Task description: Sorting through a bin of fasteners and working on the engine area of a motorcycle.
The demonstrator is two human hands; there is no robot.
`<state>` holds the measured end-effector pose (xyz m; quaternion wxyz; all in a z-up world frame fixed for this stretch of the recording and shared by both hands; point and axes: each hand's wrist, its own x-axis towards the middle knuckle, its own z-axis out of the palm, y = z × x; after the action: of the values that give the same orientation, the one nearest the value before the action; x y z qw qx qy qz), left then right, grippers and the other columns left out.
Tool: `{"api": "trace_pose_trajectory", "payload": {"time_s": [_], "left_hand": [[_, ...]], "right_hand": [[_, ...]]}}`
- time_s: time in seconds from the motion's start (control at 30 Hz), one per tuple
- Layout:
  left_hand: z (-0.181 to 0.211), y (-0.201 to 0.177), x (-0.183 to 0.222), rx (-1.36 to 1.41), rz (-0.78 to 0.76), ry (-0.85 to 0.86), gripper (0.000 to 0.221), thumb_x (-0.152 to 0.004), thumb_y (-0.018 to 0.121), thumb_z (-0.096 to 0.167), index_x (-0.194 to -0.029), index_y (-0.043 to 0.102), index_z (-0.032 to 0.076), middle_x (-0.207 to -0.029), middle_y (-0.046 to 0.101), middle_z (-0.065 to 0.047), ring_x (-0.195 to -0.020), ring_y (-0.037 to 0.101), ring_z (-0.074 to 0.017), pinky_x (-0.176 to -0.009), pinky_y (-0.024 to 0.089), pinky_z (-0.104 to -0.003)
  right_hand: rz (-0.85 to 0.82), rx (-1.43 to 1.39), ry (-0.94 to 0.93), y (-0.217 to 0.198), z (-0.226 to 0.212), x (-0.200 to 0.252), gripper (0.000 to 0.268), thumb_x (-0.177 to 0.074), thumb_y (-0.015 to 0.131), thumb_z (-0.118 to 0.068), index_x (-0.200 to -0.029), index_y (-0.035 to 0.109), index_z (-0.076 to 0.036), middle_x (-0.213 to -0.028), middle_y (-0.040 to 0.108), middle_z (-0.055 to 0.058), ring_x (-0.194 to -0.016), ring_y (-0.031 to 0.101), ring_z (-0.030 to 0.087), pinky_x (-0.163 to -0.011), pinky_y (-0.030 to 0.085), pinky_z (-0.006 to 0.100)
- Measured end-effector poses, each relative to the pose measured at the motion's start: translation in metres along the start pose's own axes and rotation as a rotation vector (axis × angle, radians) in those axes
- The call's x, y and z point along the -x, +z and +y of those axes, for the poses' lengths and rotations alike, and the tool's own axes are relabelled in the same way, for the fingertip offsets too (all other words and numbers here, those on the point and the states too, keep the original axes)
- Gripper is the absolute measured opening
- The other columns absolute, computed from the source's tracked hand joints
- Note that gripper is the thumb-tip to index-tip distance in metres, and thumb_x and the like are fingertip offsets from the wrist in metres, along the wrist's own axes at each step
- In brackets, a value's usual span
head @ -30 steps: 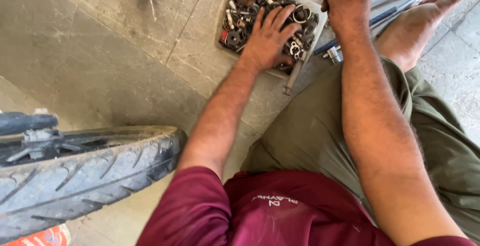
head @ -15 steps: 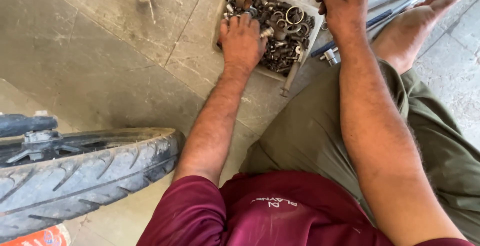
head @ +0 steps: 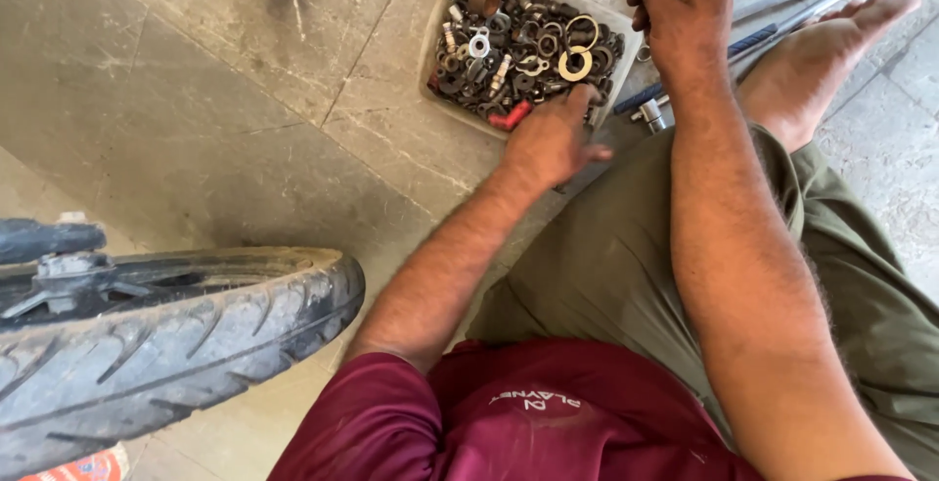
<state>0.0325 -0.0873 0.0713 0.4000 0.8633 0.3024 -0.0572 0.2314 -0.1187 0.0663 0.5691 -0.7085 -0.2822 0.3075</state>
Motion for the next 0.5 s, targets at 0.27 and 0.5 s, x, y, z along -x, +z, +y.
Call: {"api": "trace_pose_trajectory", "payload": {"time_s": [0.27,0.5], "left_hand": [[-0.049,-0.075,-0.01,-0.044,0.254,-0.197,0.024,-0.089,0.078,0.02,-0.112,0.07,0.02,-0.098,0.076,-0.013,-0.094,0.072,-0.0359,-0.08,0.055,-0.047],[-0.069,-0.069,-0.015,-0.639,0.908,0.034,0.049,-0.062,0.066,0.003,-0.11,0.069,0.01,-0.111,0.068,-0.017,-0.105,0.066,-0.0352,-0.09,0.052,-0.059]], "right_hand": [[0.022,0.05,0.026,-0.001,0.016,-0.001,0.023,-0.113,0.068,-0.018,-0.099,0.07,0.0,-0.079,0.069,0.002,-0.063,0.062,0.007,-0.053,0.048,0.023],[0.01,0.034,0.003,-0.002,0.006,-0.004,0.019,-0.112,0.068,-0.018,-0.102,0.072,-0.002,-0.08,0.071,0.001,-0.062,0.062,0.006,-0.054,0.048,0.023]]}}
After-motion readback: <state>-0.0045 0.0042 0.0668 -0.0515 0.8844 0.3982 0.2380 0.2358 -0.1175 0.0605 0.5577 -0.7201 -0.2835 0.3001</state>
